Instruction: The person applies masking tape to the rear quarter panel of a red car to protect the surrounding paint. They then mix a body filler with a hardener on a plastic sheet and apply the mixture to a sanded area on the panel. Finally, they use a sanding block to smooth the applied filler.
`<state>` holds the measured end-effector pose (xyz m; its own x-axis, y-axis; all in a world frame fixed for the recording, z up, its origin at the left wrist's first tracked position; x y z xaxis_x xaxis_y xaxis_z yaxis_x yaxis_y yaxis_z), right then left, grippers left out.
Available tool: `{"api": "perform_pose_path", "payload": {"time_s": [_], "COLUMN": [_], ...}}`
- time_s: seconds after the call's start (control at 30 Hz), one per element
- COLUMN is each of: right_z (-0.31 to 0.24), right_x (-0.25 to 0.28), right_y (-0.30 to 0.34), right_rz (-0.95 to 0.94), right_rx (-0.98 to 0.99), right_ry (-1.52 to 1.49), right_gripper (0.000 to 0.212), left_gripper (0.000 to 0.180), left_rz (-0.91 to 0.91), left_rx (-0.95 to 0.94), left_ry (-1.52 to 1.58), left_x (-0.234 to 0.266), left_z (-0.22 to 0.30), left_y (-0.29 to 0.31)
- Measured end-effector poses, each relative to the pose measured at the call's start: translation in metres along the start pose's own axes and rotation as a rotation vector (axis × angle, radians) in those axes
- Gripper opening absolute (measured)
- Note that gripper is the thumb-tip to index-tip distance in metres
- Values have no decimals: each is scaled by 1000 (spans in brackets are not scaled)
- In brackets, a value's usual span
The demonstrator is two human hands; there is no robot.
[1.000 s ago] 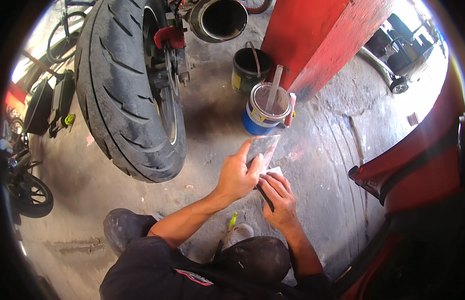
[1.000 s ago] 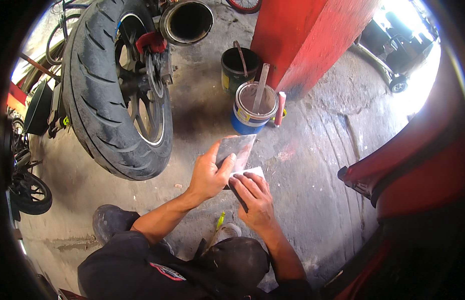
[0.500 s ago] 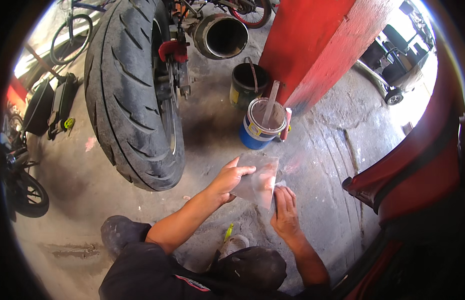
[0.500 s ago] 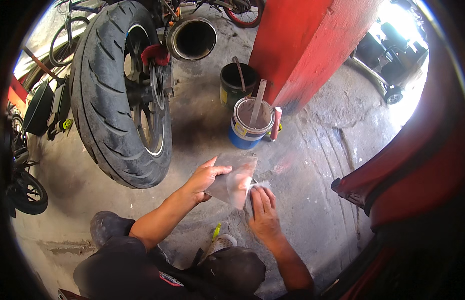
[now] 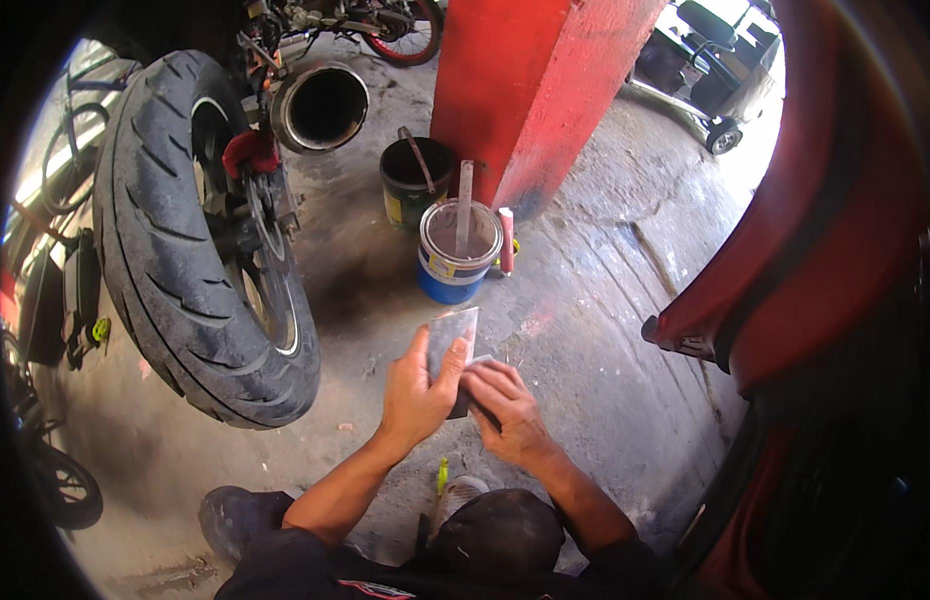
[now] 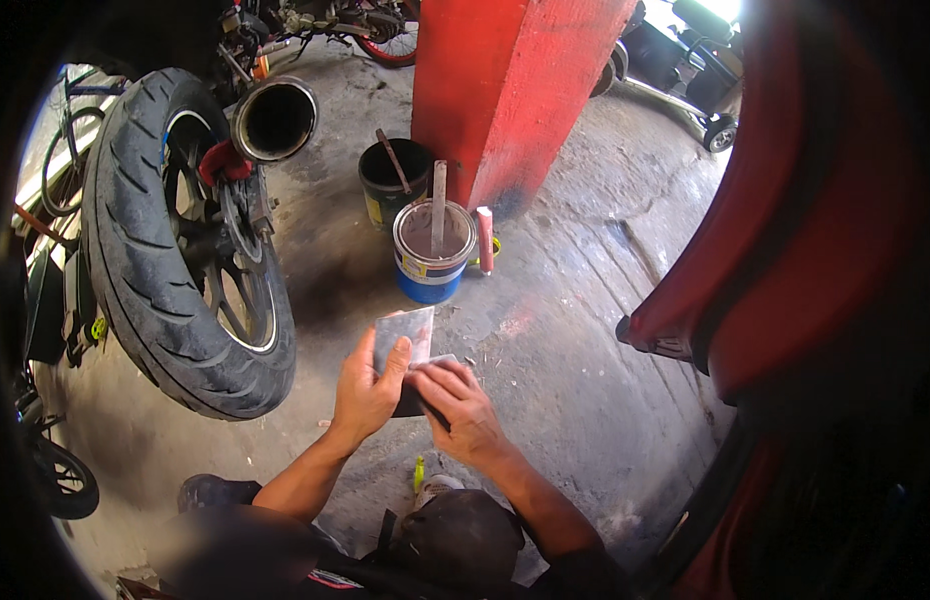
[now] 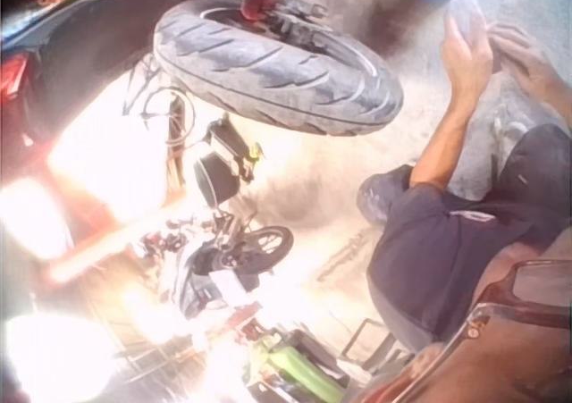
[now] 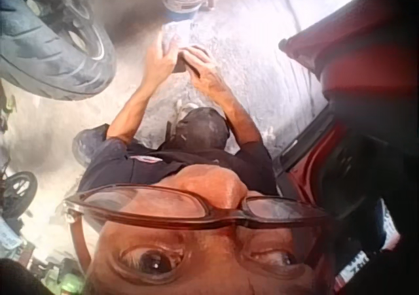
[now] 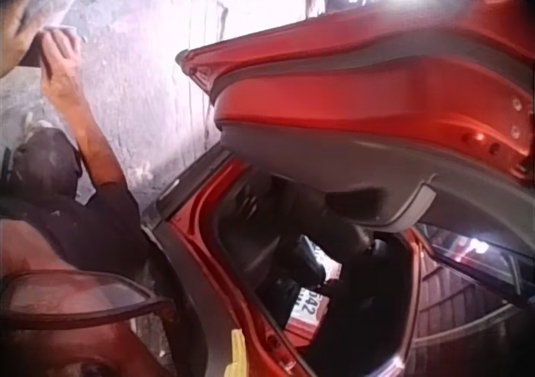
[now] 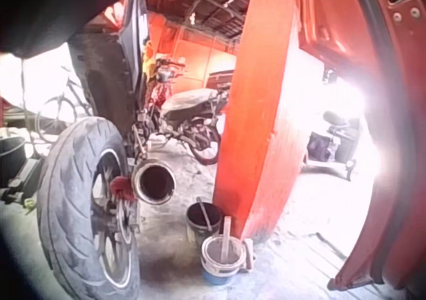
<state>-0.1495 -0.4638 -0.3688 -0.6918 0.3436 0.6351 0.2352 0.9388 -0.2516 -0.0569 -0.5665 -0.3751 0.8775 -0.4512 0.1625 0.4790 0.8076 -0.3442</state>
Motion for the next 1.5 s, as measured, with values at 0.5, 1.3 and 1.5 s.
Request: {"api": "perform_pose_path", "payload": {"time_s": [0.5, 1.3, 1.5], "right_z": [-52, -21, 36], "right_x": [30, 9, 18], "right_y": [27, 34, 35], "right_rz": [169, -7, 20], "right_rx": [207, 137, -37], "right_ry": [132, 362, 397], "right_gripper": [57, 77, 65], "left_gripper": [48, 39, 41], "left_rz": [136, 44, 5], "left_rx": [547, 579, 330], "left_ry": [783, 783, 754], "left_x": [-19, -27, 1], "left_z": [-83, -79, -55], "left_y": [14, 14, -14]}}
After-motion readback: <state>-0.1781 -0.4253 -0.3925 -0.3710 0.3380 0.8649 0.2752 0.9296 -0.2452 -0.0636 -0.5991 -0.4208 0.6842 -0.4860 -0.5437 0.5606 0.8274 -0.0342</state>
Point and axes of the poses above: each hand's wrist, its own y-axis away from the middle knuckle, its own x-axis out of the back of the hand, z = x × y, the point moved 10 cm from there along -y, towards the middle knuckle, and after that the axes turned 14 degrees about -x, right-handed, at the moved point
